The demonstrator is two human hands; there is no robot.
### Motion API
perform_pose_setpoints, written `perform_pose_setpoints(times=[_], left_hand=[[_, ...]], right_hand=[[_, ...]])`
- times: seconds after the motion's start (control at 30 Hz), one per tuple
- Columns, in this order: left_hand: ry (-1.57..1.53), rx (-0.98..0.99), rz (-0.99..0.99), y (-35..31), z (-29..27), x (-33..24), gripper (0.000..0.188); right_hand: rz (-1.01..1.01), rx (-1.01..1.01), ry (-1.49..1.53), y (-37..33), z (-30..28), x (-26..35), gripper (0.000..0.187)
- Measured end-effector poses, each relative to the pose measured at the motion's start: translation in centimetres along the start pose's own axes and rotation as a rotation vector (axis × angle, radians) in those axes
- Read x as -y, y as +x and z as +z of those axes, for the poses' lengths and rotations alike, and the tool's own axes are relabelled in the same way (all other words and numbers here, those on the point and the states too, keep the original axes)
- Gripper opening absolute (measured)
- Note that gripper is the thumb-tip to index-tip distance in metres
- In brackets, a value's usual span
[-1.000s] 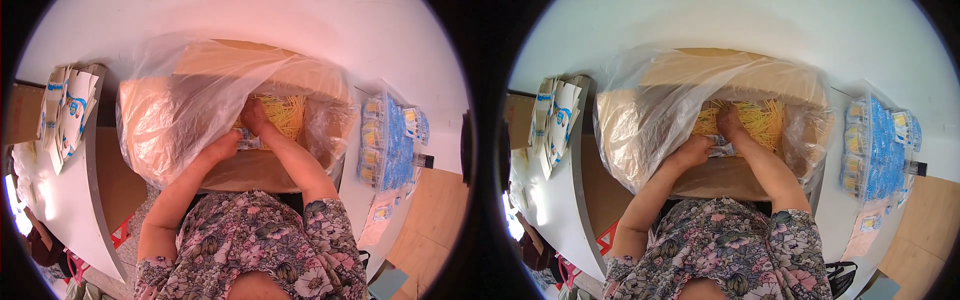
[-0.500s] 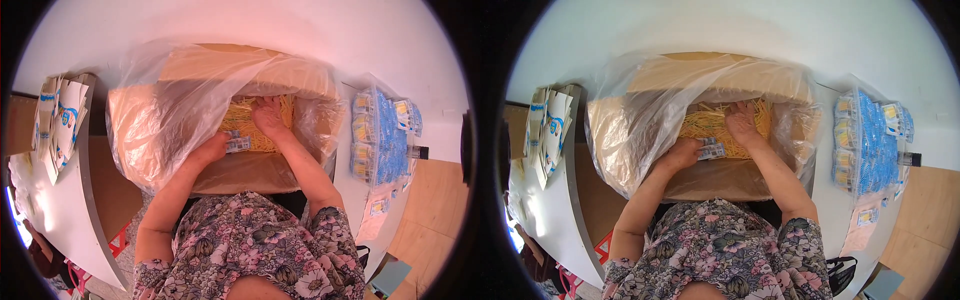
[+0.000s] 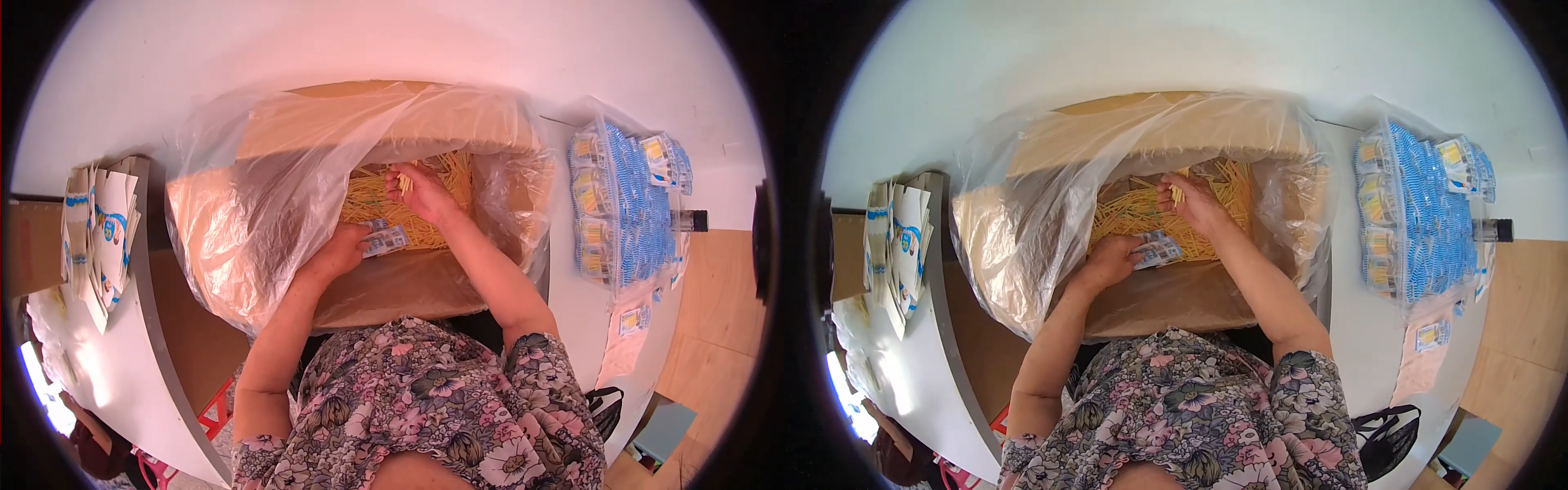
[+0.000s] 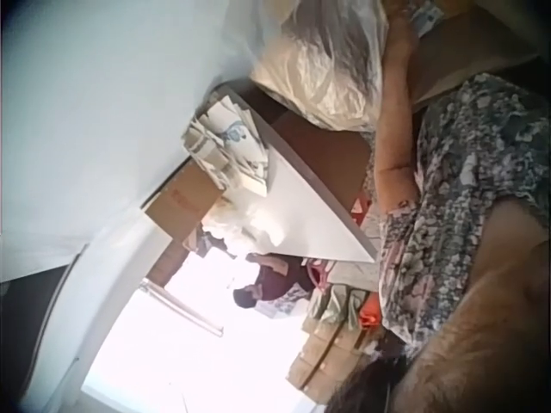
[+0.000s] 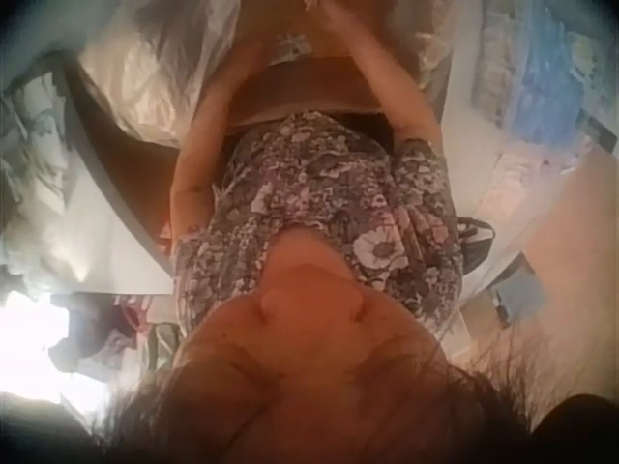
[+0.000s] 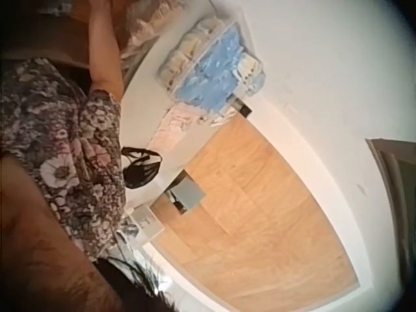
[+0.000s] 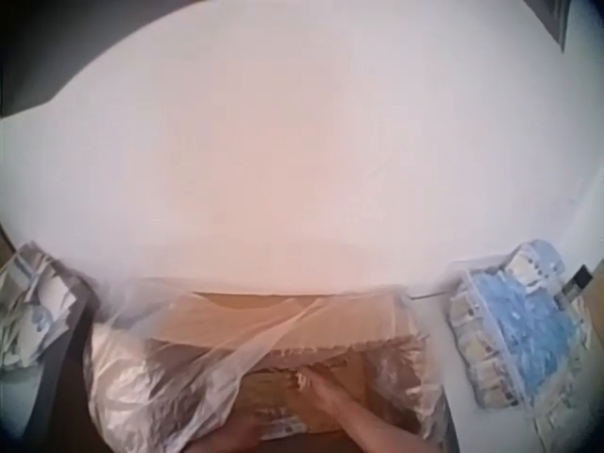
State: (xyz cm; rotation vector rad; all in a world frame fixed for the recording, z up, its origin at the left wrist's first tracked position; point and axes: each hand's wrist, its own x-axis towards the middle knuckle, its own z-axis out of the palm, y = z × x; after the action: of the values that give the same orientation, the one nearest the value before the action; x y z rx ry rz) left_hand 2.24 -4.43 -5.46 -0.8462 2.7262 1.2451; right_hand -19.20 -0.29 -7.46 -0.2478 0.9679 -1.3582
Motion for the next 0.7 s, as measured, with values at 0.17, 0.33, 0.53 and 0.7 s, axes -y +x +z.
perform_pose_setpoints(times=[0.17,0.33,0.53,0.7], left_hand=[[-0.942,-0.110,-0.050,0.8,0.0,0.9,0.022],[-1.266,-0.006,-0.147,0.5,-2.1,-0.6,0.027],[-1.408,-0.131,-0.029,0.8,-1.4,0.6,0.037],[-1.488,0.184,0.021,0.2,-1.5,-1.2,0.051]], right_hand=[[0.145,-0.002,-0.337,-3.0,0.7,-0.9,0.020],[0.229,0.214,-0.795,-6.0,1.2,-0.3,0.024],[0.211,0.345,-0.846,-7.0,1.7,0.1,0.022],[0.328,0.399,-0.961,-7.0,1.6,-0.8,0.030]])
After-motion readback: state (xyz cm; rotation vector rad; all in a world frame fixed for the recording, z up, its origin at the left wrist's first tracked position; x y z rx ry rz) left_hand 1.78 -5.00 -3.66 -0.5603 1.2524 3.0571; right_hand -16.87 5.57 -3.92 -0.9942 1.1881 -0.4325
